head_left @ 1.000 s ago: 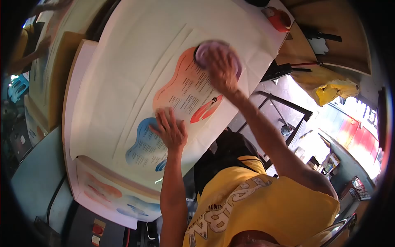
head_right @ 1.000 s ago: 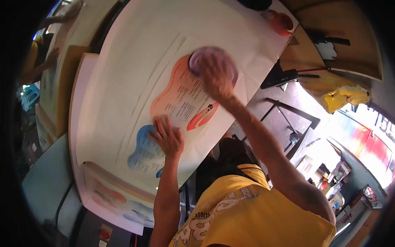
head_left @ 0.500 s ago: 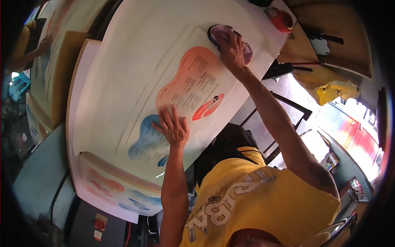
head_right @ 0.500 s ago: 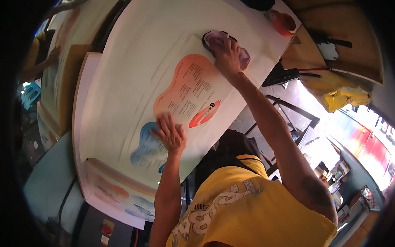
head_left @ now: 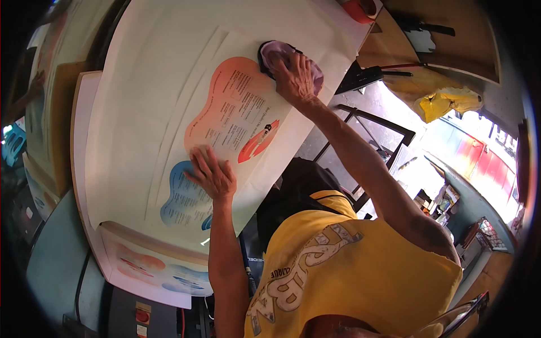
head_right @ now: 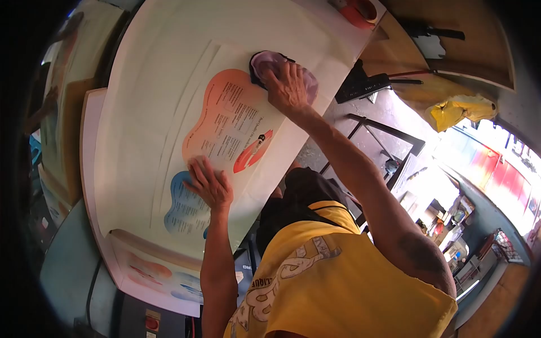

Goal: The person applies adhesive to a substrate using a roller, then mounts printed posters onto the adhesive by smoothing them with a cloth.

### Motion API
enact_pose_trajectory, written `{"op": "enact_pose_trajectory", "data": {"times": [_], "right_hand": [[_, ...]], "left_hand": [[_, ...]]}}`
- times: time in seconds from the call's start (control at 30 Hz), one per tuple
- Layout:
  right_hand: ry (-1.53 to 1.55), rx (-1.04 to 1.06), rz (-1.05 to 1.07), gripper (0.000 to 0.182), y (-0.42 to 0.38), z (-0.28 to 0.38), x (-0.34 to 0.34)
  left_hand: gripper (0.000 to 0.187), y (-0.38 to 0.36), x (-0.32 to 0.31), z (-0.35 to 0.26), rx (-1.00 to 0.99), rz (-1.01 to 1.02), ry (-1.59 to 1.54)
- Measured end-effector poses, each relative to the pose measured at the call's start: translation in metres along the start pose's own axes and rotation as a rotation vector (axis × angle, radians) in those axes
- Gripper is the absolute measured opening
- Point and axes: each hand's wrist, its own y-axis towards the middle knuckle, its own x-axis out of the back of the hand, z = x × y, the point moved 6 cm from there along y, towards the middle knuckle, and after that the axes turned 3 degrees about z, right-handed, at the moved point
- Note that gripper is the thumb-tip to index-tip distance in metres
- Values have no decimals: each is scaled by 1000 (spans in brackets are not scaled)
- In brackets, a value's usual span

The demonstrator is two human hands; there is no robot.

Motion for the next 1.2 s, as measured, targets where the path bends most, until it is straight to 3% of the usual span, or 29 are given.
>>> {"op": "enact_pose_trajectory", "data": {"times": [0.07, 0.17, 0.23, 0.27, 0.37, 0.4, 0.43, 0.47, 0.5, 0.57, 0.7, 0.73, 0.77, 0.87, 0.9, 1.03, 1.1, 1.13, 1.17, 1.2], "right_hand": [[39, -108, -58, 49, -2, 9, 6], [165, 150, 133, 43, -87, 96, -18], [412, 276, 211, 40, -158, 154, -34], [351, 410, 304, 46, -161, 159, -25], [247, 186, 455, 53, -92, 90, -12], [89, 130, 259, 55, -78, 51, -11], [157, 30, 247, 61, -46, 17, 7], [46, 8, 87, 59, -30, -12, 13], [13, -84, 67, 60, -15, -41, 8], [-55, -88, -81, 46, 12, -64, 22], [-103, -45, -241, 41, 28, -98, 23], [-225, -202, -131, 34, 42, -124, 25], [-157, -276, -144, 32, 50, -144, 40], [-41, -189, -164, 30, 80, -164, 96], [181, -567, -60, 33, 68, -156, 115], [156, -333, -26, 30, 15, -34, 113], [156, -138, 195, 24, -26, 49, 64], [184, 124, 35, 27, -68, 59, 14], [49, 364, 4, 35, -75, 108, 37], [71, 305, 32, 35, -64, 113, 52]], "left_hand": [[68, 0, 3, -1, 1, -12, 1], [66, 2, 4, -2, -13, -69, -29], [64, -2, 2, -3, 2, -55, -37], [63, -1, 1, -1, 2, -43, -34], [61, -1, 3, -2, -15, -55, -38], [61, -1, 2, -2, -16, -43, -36], [61, -1, 0, -3, -17, -30, -35], [61, -1, 1, -3, -17, -21, -32], [61, -1, 2, -2, -18, -21, -28], [61, -1, 2, 0, -12, -23, -30], [63, -6, 4, 2, 7, -44, -50], [63, -3, 4, 2, 10, -53, -56], [64, -1, 4, 2, 14, -58, -63], [66, -4, 4, 5, 31, -66, -93], [67, -4, 6, 5, 30, -67, -109], [65, -7, 10, 6, 19, -120, -128], [65, -8, 15, 7, 17, -152, -142], [65, -8, 17, 7, 19, -165, -146], [65, -10, 16, 6, 22, -170, -151], [66, -11, 11, 8, 40, -163, -154]]}}
